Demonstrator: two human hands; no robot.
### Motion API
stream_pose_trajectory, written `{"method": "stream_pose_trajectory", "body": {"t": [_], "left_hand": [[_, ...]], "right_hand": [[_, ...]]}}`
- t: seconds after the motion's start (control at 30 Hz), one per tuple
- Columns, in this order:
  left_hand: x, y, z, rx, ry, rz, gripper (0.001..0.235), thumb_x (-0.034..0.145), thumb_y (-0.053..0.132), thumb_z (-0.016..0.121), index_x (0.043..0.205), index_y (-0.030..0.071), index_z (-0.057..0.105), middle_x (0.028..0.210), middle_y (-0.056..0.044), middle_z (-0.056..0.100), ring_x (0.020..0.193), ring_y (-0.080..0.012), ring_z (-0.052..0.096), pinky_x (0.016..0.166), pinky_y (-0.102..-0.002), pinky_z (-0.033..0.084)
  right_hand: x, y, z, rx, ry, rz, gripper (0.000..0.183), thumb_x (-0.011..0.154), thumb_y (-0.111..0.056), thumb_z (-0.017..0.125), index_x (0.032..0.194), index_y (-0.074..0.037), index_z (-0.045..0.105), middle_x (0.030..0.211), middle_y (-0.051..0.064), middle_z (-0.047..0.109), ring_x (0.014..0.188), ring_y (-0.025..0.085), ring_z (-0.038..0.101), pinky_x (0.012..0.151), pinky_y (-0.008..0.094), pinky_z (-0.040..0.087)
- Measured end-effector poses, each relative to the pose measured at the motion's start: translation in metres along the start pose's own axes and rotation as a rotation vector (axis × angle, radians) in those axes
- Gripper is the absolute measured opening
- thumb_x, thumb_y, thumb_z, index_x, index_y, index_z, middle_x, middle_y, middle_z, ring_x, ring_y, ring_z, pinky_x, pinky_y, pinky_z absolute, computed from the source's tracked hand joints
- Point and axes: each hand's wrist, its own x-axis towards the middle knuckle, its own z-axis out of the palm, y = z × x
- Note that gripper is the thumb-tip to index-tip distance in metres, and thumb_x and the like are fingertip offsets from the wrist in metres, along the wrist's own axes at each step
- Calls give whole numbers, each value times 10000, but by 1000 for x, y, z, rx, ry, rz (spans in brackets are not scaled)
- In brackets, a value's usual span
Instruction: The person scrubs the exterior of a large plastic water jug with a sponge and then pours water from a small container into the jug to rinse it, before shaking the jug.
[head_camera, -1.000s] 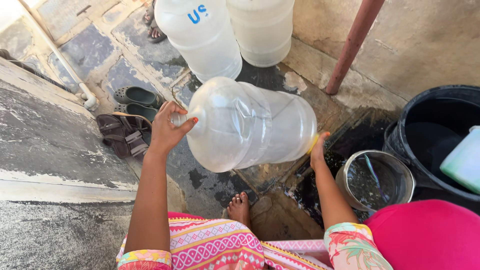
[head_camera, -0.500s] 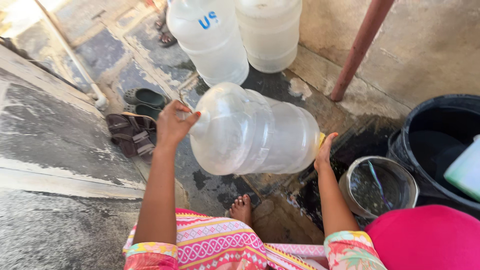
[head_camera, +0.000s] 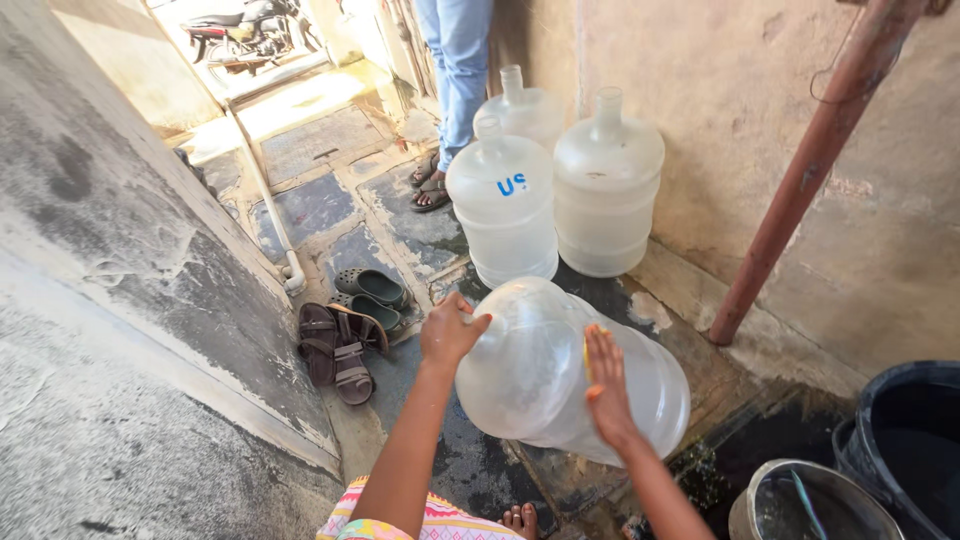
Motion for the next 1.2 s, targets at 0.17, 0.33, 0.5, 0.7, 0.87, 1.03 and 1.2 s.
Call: {"method": "stream_pose_trajectory", "body": {"t": [0.17,0.33,0.5,0.7,0.87,1.03,1.2], "left_hand": [[-8,12,-4,14,37,-1,399,709,404,866,899,118,662,1002,-101,725,899,-337,722,798,-459,567],[-8,17,-10,4,-20,13,406,725,390,861,919,101,652,1025,-100,708,935,-324,712,802,-458,561],[-9,27,-16,-22,-75,66,404,719,366,871,914,89,652,1047,-90,692,958,-327,701,826,-458,550],[-16,40,-11,0,-2,-4,366,748,353,851,942,102,666,1039,-102,697,944,-353,718,806,-476,579],[-13,39,-8,5,1,-24,357,771,345,838,950,95,656,1051,-118,700,932,-362,726,803,-477,585],[-12,40,-11,-14,-23,105,361,761,326,841,926,75,641,1053,-115,694,960,-365,707,815,-480,569],[-21,51,-9,-18,-63,148,349,771,304,823,943,71,629,1046,-113,681,961,-364,696,788,-494,563]], "right_hand": [[-45,-52,20,-198,173,-67,948,970,-769,153,1629,-89,122,1701,165,150,1603,348,82,1289,535,44],[-70,-29,26,-364,208,-195,901,1018,-716,156,1634,-62,87,1701,216,93,1579,380,55,1266,566,53],[-16,7,-5,-144,86,149,838,988,-653,27,1641,-153,187,1730,122,167,1604,313,107,1286,523,72],[8,-12,-27,-29,25,178,868,945,-684,41,1639,-187,201,1713,107,227,1591,292,140,1267,450,90],[-34,-75,20,-144,248,-95,909,1018,-734,155,1647,-81,90,1674,239,158,1567,377,95,1238,536,66],[-10,-86,3,-100,228,-1,922,984,-757,153,1628,-102,234,1682,212,206,1571,372,156,1244,540,116],[72,-70,-52,-71,-122,111,859,965,-725,281,1571,-125,380,1636,134,379,1534,331,303,1241,457,223]]}}
